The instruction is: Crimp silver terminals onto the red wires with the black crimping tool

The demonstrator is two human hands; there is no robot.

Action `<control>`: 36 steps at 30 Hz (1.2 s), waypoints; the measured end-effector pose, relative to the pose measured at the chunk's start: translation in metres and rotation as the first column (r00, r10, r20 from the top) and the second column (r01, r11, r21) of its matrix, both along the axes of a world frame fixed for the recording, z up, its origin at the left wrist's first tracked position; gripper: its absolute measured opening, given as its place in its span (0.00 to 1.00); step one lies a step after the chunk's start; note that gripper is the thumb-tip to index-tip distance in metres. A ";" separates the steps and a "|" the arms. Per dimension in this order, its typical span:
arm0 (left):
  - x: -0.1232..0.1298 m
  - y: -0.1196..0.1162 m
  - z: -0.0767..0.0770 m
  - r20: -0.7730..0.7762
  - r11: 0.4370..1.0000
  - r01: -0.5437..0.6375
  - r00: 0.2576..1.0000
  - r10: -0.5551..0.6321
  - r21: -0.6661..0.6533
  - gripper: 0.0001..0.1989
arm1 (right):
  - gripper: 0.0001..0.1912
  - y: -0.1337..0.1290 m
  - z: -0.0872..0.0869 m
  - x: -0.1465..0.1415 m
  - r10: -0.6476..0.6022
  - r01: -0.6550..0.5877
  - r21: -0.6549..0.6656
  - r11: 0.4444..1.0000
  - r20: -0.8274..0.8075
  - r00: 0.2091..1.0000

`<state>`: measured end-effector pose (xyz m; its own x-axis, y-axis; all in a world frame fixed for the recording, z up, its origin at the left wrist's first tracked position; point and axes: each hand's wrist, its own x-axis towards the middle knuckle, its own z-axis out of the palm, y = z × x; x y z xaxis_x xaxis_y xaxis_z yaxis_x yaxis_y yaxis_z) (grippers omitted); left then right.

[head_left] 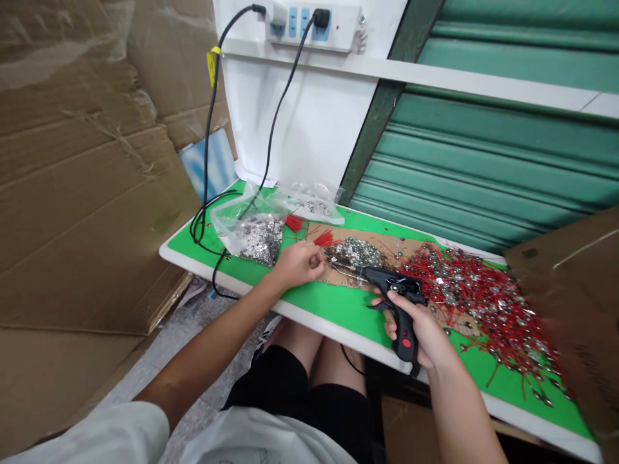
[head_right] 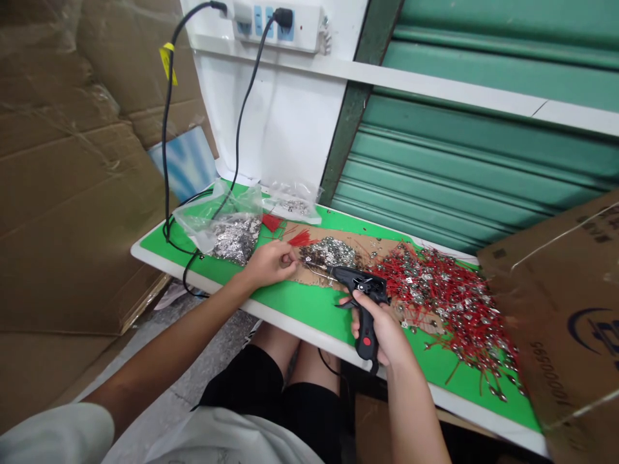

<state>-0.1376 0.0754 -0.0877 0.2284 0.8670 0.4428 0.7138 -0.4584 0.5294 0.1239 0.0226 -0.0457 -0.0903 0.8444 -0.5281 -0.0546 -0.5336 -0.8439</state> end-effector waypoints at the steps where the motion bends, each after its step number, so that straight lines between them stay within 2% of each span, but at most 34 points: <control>1: 0.000 0.000 -0.001 -0.007 1.000 0.000 1.000 0.000 0.001 0.02 | 0.23 0.000 0.000 0.000 0.002 -0.002 0.004 1.000 0.000 1.000; 6: 0.000 0.002 -0.004 -0.025 1.000 -0.001 1.000 0.001 0.019 0.01 | 0.20 0.000 0.000 -0.001 0.002 -0.002 0.029 1.000 -0.001 1.000; 15: 0.001 0.000 0.001 -0.029 1.000 -0.005 1.000 0.006 0.015 0.02 | 0.22 -0.001 -0.002 0.000 0.008 -0.008 0.013 1.000 -0.009 1.000; 26: 0.002 0.000 0.002 -0.048 1.000 -0.022 0.999 0.021 -0.008 0.02 | 0.17 -0.001 0.002 -0.002 -0.005 0.006 0.024 1.000 -0.042 0.999; 32: 0.002 0.000 0.002 -0.051 1.000 -0.028 0.998 0.028 -0.009 0.03 | 0.18 0.001 -0.002 -0.001 -0.031 0.034 0.045 0.998 -0.074 0.997; 36: 0.002 0.000 0.003 -0.051 0.999 -0.026 0.998 0.025 -0.017 0.03 | 0.18 0.002 -0.005 0.002 0.019 -0.018 0.010 1.000 -0.094 0.995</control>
<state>-0.1358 0.0754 -0.0851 0.2274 0.8807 0.4154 0.7514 -0.4301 0.5005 0.1259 0.0247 -0.0508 -0.1550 0.8469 -0.5086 -0.1241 -0.5275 -0.8404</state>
